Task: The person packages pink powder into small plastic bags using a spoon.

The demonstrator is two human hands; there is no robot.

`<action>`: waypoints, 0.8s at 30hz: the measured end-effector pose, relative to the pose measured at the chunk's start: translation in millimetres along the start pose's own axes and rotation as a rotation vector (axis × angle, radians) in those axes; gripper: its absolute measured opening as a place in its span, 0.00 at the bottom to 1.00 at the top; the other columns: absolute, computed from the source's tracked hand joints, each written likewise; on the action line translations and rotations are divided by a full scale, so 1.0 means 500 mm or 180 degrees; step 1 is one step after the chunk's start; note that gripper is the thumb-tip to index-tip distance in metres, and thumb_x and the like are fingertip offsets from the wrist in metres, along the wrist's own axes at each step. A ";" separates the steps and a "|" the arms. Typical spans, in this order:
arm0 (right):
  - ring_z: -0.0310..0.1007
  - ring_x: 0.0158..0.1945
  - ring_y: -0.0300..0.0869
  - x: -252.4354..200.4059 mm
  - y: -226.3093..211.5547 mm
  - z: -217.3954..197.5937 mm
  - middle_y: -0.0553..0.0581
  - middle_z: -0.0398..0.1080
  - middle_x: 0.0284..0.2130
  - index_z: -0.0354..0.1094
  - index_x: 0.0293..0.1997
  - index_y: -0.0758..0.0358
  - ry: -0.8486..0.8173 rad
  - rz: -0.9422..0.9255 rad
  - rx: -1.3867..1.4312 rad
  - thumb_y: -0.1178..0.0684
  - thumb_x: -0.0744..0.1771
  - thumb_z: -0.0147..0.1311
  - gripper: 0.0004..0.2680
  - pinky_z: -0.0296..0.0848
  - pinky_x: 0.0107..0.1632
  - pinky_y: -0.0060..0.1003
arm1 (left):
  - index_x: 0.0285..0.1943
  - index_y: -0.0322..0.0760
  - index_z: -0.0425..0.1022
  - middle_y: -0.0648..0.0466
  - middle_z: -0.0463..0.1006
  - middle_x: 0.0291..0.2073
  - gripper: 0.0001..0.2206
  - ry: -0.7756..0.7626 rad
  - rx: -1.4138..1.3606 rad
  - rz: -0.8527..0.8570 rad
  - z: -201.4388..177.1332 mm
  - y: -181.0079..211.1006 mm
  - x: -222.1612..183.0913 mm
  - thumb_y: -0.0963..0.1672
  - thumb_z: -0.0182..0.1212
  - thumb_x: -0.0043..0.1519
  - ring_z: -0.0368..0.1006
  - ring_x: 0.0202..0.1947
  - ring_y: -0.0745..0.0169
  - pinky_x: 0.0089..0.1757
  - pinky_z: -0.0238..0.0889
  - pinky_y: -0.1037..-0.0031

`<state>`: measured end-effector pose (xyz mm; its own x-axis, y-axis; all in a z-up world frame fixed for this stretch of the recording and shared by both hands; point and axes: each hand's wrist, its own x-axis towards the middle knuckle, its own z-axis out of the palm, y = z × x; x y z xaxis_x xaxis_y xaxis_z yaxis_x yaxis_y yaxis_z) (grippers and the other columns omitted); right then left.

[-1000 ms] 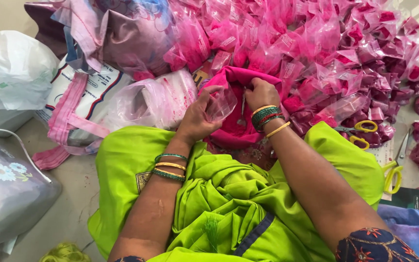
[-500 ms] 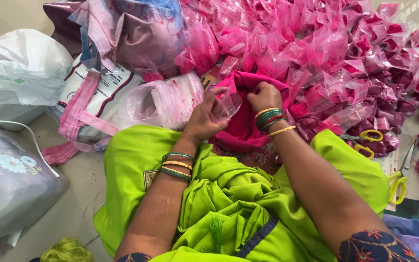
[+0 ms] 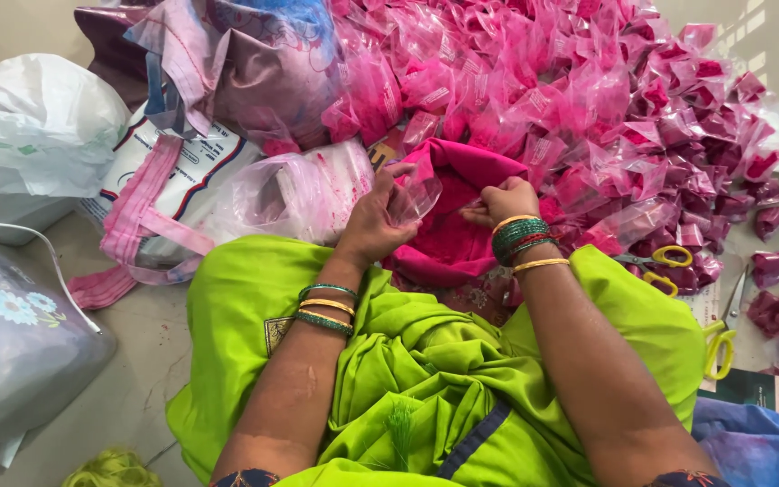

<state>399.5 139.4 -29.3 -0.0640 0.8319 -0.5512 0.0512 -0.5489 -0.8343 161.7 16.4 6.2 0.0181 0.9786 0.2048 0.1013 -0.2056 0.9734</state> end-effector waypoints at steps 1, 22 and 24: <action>0.80 0.29 0.58 0.006 0.006 -0.001 0.71 0.72 0.27 0.52 0.40 0.70 0.0159 0.0041 0.0196 0.69 0.64 0.44 0.06 0.84 0.32 0.48 | 0.70 0.43 0.61 0.60 0.64 0.30 0.36 0.0000 -0.0044 0.0006 0.000 -0.002 0.000 0.34 0.68 0.50 0.66 0.32 0.72 0.38 0.66 0.79; 0.81 0.41 0.60 -0.157 -0.110 -0.142 0.68 0.74 0.38 0.59 0.41 0.65 -0.0417 -0.0360 0.0702 0.66 0.69 0.47 0.03 0.85 0.41 0.49 | 0.69 0.47 0.62 0.57 0.67 0.29 0.35 0.0210 0.0400 -0.0102 0.004 -0.013 0.000 0.36 0.69 0.51 0.69 0.29 0.68 0.35 0.68 0.75; 0.81 0.41 0.60 -0.176 -0.123 -0.146 0.68 0.73 0.38 0.60 0.40 0.65 -0.0513 -0.0498 0.0833 0.66 0.68 0.47 0.03 0.86 0.41 0.49 | 0.70 0.46 0.62 0.55 0.65 0.28 0.34 0.0115 0.0540 -0.0078 0.006 -0.014 -0.004 0.36 0.68 0.52 0.67 0.28 0.67 0.35 0.68 0.75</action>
<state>474.7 106.1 70.8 -0.2085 0.8956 -0.3930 -0.2277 -0.4352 -0.8711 164.1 16.0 -1.3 -0.0219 0.9820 0.1879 0.2679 -0.1753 0.9474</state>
